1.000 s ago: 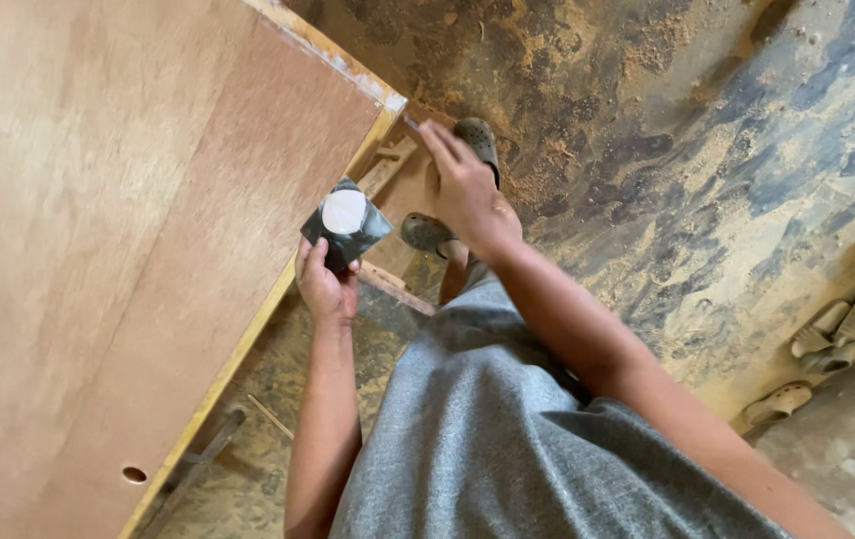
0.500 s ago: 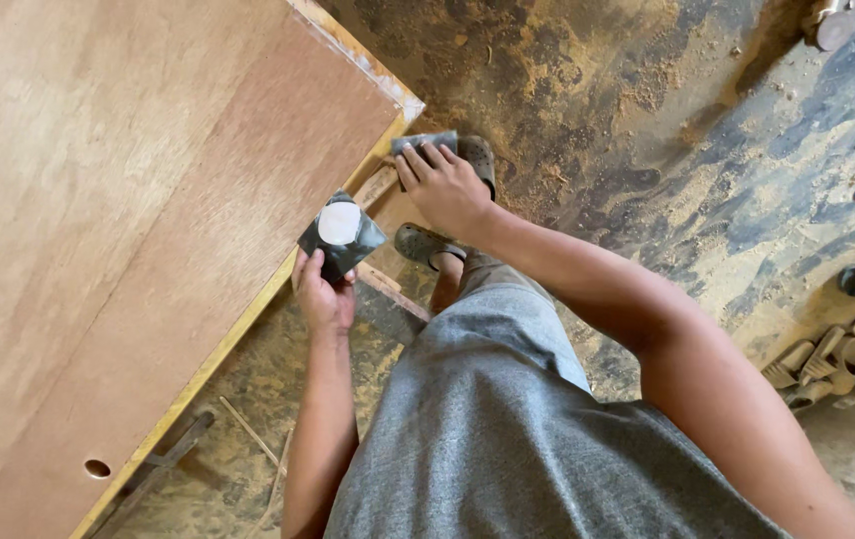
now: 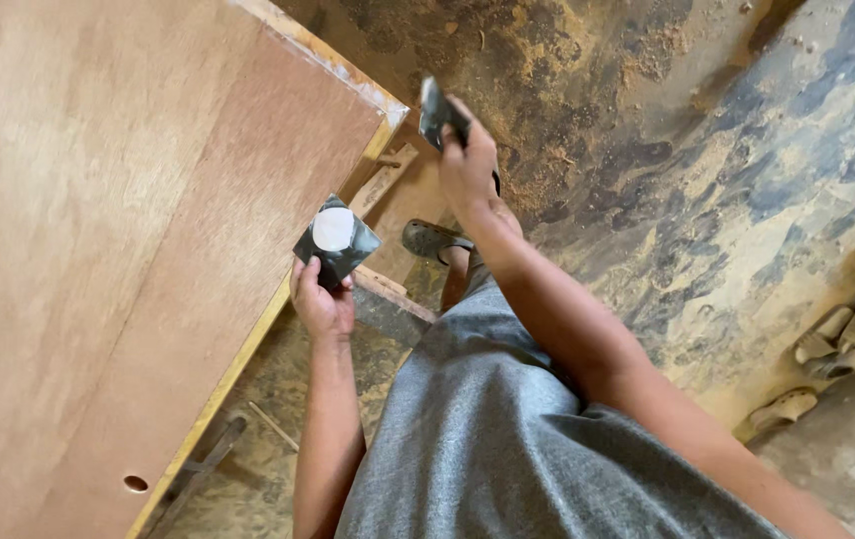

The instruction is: The person scoops white wood filler from a can onto a small spreader card, squeezes liquid from a tube onto it, and mixes the filler with a stick. They then spread the filler along the edges and seams of a wooden furniture panel, working their way around the panel while carrying the filler card.

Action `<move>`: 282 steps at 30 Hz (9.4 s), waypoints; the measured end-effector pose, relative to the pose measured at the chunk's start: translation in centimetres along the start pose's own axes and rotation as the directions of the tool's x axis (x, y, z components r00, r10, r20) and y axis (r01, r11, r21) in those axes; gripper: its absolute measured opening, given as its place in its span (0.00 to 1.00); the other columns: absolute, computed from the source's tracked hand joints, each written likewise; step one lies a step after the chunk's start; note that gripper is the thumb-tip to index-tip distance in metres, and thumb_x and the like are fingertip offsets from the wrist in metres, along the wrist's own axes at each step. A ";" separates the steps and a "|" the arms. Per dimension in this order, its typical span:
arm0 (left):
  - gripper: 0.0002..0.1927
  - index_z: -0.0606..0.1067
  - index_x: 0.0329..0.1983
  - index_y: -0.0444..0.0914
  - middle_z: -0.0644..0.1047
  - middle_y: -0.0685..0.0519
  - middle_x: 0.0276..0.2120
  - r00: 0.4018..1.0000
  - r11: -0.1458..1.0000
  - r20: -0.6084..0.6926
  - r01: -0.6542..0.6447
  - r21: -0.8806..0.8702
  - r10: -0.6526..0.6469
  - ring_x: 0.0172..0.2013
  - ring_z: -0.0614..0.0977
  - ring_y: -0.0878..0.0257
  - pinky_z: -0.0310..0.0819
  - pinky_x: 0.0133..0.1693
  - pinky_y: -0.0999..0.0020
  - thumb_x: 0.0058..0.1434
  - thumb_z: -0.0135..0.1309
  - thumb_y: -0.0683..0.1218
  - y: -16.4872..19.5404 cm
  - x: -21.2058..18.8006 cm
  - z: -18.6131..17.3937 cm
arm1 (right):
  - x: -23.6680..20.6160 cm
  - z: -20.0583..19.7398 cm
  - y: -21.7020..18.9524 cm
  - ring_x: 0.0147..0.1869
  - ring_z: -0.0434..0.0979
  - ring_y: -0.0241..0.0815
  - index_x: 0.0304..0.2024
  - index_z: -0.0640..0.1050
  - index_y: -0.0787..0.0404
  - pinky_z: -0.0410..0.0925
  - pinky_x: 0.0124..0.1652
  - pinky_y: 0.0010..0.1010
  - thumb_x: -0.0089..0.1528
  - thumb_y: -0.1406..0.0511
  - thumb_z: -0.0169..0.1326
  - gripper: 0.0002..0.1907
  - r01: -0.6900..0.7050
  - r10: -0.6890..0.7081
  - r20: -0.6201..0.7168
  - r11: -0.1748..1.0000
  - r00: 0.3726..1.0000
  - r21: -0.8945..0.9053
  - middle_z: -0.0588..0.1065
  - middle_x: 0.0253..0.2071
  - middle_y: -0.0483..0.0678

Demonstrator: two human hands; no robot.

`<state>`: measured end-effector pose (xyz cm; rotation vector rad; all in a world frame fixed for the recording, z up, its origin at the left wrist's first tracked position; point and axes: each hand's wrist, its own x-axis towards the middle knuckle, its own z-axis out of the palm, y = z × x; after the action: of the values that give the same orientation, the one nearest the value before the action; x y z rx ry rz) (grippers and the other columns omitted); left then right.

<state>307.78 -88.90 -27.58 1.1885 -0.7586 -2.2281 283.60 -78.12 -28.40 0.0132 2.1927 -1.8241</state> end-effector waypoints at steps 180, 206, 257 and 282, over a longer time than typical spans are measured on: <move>0.15 0.71 0.61 0.31 0.79 0.50 0.42 0.969 0.916 -0.222 -0.185 -0.355 0.109 0.33 0.80 0.63 0.73 0.28 0.70 0.74 0.42 0.39 4.8 -0.4 -7.3 | -1.9 8.8 -4.5 0.64 0.78 0.52 0.56 0.80 0.62 0.73 0.63 0.40 0.64 0.76 0.56 0.18 0.996 -0.094 0.995 -0.081 0.032 -0.040 0.77 0.60 0.56; 0.17 0.71 0.63 0.33 0.79 0.50 0.43 0.974 0.907 -0.201 -0.173 -0.384 0.101 0.33 0.80 0.63 0.72 0.29 0.69 0.74 0.41 0.40 5.3 -1.8 -8.3 | -1.4 9.2 -6.4 0.61 0.80 0.47 0.50 0.82 0.62 0.74 0.59 0.39 0.62 0.75 0.58 0.14 0.999 0.024 0.999 -0.039 0.038 -0.037 0.79 0.55 0.51; 0.16 0.71 0.61 0.32 0.79 0.50 0.40 0.960 0.872 -0.221 -0.253 -0.418 0.172 0.31 0.78 0.63 0.70 0.28 0.68 0.73 0.43 0.41 7.6 -4.7 -12.5 | -8.3 11.9 -5.0 0.62 0.78 0.55 0.52 0.80 0.64 0.74 0.58 0.45 0.57 0.73 0.54 0.19 0.994 -0.120 0.993 -0.105 -0.014 0.002 0.78 0.56 0.57; 0.14 0.71 0.59 0.34 0.78 0.51 0.36 0.961 0.903 -0.259 -0.198 -0.382 0.101 0.28 0.77 0.65 0.70 0.26 0.70 0.73 0.42 0.41 7.6 -5.3 -13.0 | -10.0 13.6 -3.2 0.62 0.80 0.50 0.56 0.80 0.57 0.75 0.56 0.40 0.64 0.76 0.56 0.19 0.995 -0.036 0.997 -0.086 -0.061 0.058 0.79 0.58 0.52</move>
<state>322.81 -93.99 -25.44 1.1122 -0.2621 -1.9467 295.52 -90.14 -25.16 -2.3438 1.7992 -0.0077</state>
